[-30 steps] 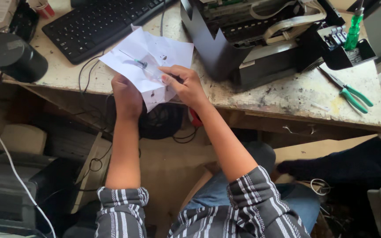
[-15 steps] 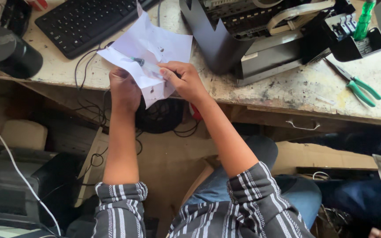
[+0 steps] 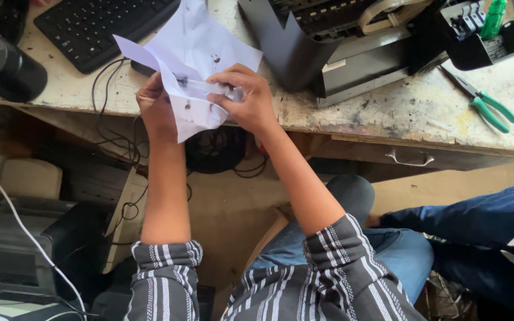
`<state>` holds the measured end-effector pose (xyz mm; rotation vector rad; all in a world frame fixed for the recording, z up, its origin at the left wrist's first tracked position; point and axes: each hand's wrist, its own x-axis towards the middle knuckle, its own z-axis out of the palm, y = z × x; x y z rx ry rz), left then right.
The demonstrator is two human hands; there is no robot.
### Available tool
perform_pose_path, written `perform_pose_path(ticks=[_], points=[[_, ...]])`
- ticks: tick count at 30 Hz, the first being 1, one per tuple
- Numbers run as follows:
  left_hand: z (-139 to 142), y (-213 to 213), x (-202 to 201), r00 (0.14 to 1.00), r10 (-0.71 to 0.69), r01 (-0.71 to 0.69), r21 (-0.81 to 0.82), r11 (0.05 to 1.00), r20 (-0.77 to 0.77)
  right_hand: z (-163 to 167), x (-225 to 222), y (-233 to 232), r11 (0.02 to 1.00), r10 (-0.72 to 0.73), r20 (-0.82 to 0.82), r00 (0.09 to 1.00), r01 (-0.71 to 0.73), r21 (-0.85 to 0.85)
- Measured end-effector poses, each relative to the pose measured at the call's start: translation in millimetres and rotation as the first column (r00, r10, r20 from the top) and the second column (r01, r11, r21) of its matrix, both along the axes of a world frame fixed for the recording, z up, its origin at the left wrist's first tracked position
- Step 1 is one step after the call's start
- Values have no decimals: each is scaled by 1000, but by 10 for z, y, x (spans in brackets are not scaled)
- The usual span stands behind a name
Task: The person sits at a cluttered repair bench and works on a printer and its toner cartridge. They first handle a cable and connector near a power strip, then use a screwdriver to unscrew and manipulate parts of the opened printer and cartridge assembly on the bench.
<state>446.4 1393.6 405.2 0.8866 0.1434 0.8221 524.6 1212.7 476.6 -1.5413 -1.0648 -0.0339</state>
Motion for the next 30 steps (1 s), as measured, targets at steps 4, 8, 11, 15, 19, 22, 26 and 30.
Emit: perform_pose_path(ticks=[4,8,11,15,19,22,26,30], points=[[145,-30,-8,1000,-6,6,-13,1000,5,30,-9,-25,997,-72,-70,995,69,-37],[256,-86,-69,1000,-23,23,-25,999,-7,-7,12,-13,988,-99,-223,970,122,90],[307,-83,-91,997,-74,72,-143,987,-8,-47,29,-2,988,-67,-289,955,105,117],[322,-80,-77,992,-37,25,-98,995,-123,-64,29,-6,987,-121,-214,969,141,83],[345,-70,-113,997,-27,24,-47,999,-71,-40,7,15,975,-200,-215,956,216,51],[379,-114,-122,999,-16,11,-137,991,-35,-22,-3,18,971,-211,-224,951,230,64],[417,-166,-211,995,56,-44,-145,988,81,-19,5,28,961,-252,-224,942,270,56],[342,-297,-367,943,275,-267,-62,962,188,-60,33,65,946,-277,-194,941,302,113]])
